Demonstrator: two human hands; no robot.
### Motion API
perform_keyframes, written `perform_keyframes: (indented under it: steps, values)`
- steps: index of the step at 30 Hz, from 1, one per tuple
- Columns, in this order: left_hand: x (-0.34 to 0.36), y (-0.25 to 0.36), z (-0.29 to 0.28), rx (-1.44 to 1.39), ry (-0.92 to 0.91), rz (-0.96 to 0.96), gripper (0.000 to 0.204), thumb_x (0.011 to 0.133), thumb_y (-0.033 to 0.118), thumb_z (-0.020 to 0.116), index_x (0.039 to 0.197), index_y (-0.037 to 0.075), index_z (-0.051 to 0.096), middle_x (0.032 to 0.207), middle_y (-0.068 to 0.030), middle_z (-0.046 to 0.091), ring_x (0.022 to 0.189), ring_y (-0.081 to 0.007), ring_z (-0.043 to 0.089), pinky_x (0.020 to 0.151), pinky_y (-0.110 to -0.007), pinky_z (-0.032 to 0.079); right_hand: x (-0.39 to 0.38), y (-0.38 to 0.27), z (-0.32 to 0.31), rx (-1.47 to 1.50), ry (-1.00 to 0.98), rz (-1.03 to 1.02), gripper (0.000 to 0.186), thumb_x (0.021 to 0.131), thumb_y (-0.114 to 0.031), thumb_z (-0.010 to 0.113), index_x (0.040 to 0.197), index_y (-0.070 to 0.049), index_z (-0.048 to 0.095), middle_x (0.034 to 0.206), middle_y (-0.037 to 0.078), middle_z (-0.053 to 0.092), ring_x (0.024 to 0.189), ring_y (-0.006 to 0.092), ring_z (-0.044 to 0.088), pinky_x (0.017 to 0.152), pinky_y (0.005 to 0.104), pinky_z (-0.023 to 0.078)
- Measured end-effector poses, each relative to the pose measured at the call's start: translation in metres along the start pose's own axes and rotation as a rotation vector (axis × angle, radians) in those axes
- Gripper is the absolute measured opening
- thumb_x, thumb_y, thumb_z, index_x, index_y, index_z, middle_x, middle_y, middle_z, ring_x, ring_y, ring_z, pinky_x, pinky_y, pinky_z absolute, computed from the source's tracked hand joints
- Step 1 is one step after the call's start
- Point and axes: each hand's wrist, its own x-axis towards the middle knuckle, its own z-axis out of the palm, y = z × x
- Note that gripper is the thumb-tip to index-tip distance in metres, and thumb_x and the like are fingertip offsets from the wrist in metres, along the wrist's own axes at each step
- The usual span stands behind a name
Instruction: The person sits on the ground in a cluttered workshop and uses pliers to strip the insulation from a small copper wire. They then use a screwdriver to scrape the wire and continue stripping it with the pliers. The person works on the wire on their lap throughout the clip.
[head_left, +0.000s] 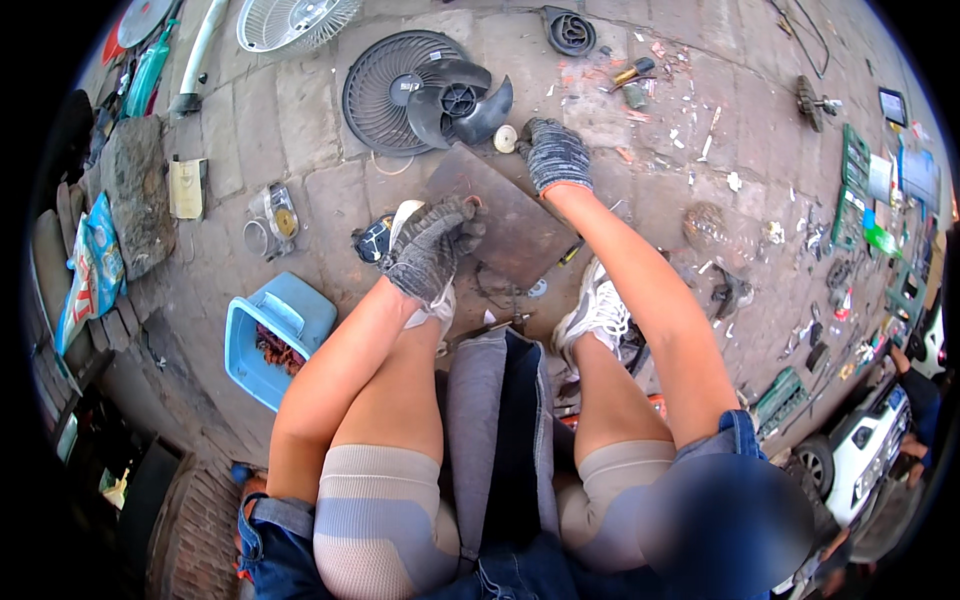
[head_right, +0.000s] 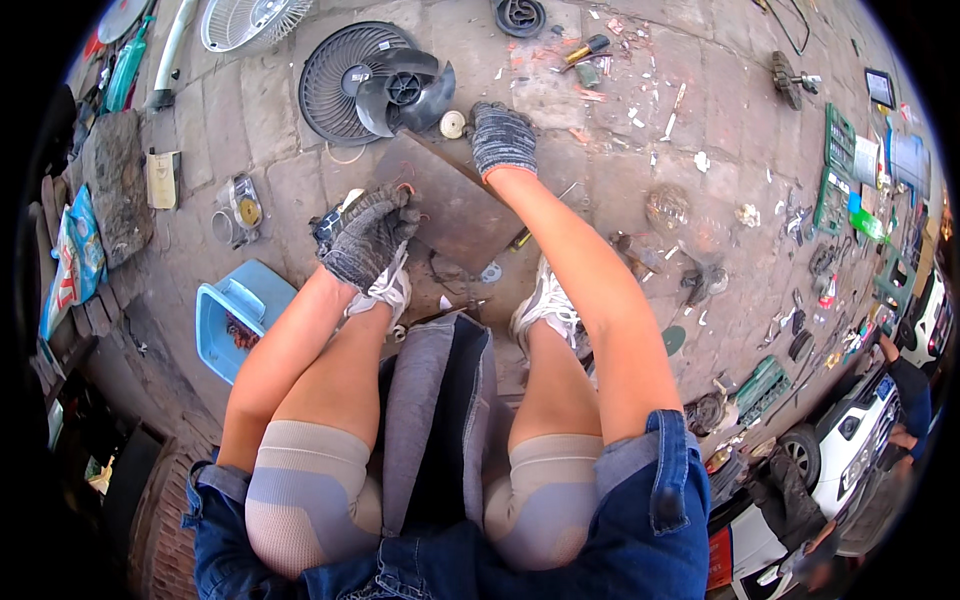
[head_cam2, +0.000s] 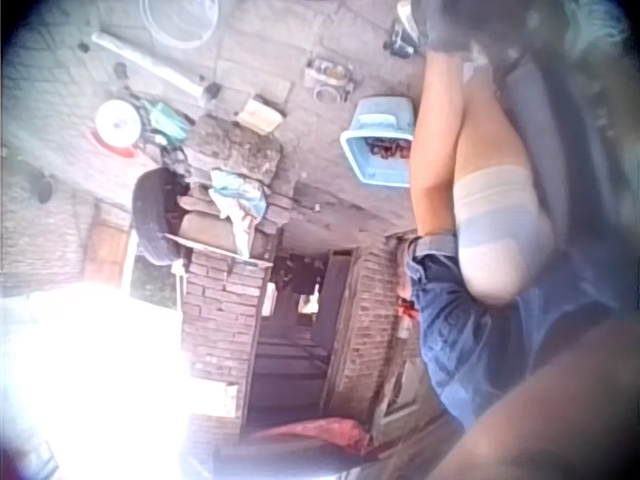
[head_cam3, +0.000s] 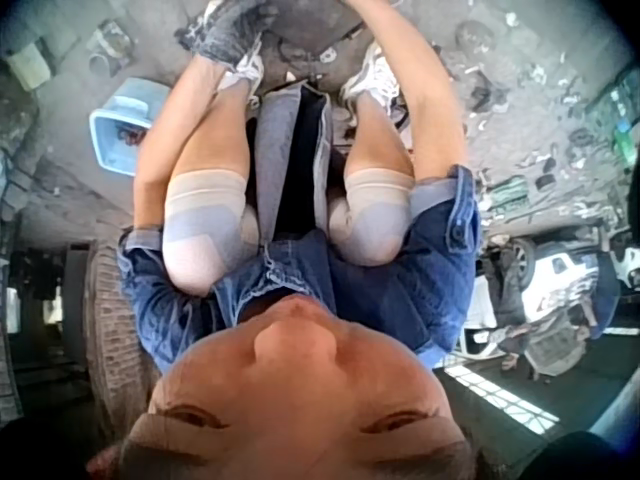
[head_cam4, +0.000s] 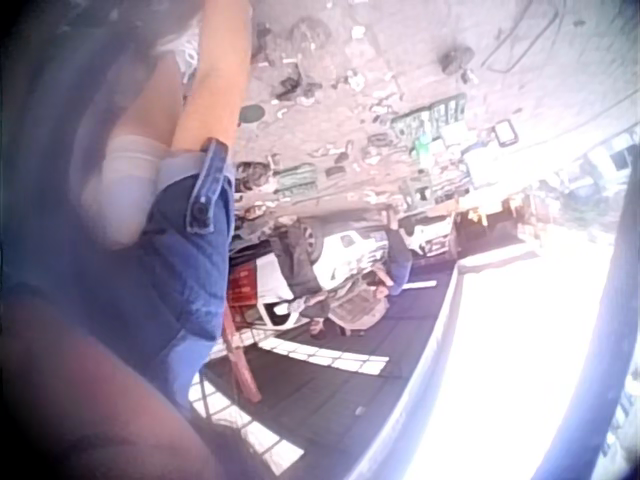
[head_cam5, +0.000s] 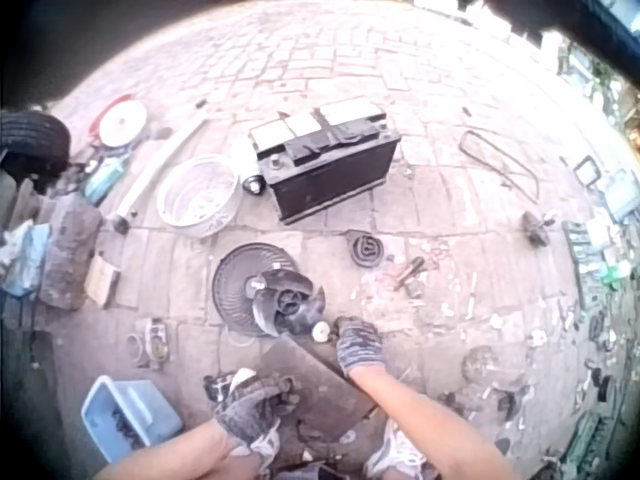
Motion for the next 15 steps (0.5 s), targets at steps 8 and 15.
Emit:
perform_keyframes:
  steps: [8, 15]
  values:
    - [-0.004, 0.005, -0.001, -0.027, -0.014, 0.072, 0.01, 0.082, 0.009, 0.06, 0.092, 0.005, 0.06, 0.09, -0.008, 0.063, 0.074, -0.0172, 0.061, 0.065, -0.028, 0.05, -0.007, 0.005, 0.008, -0.033, 0.058, -0.036, 0.02, 0.081, -0.022, 0.052, 0.094, -0.009, 0.06, 0.095, 0.015, 0.061, 0.093, 0.0321, 0.058, 0.081, 0.0422, 0.044]
    - [-0.006, 0.006, -0.002, 0.004, 0.034, 0.082, 0.011, 0.082, 0.01, 0.06, 0.092, 0.005, 0.059, 0.087, -0.0078, 0.063, 0.072, -0.0156, 0.06, 0.064, -0.027, 0.048, -0.013, 0.018, 0.002, 0.063, 0.143, -0.157, 0.022, 0.08, -0.024, 0.055, 0.097, -0.01, 0.059, 0.096, 0.014, 0.059, 0.093, 0.031, 0.056, 0.081, 0.0419, 0.044]
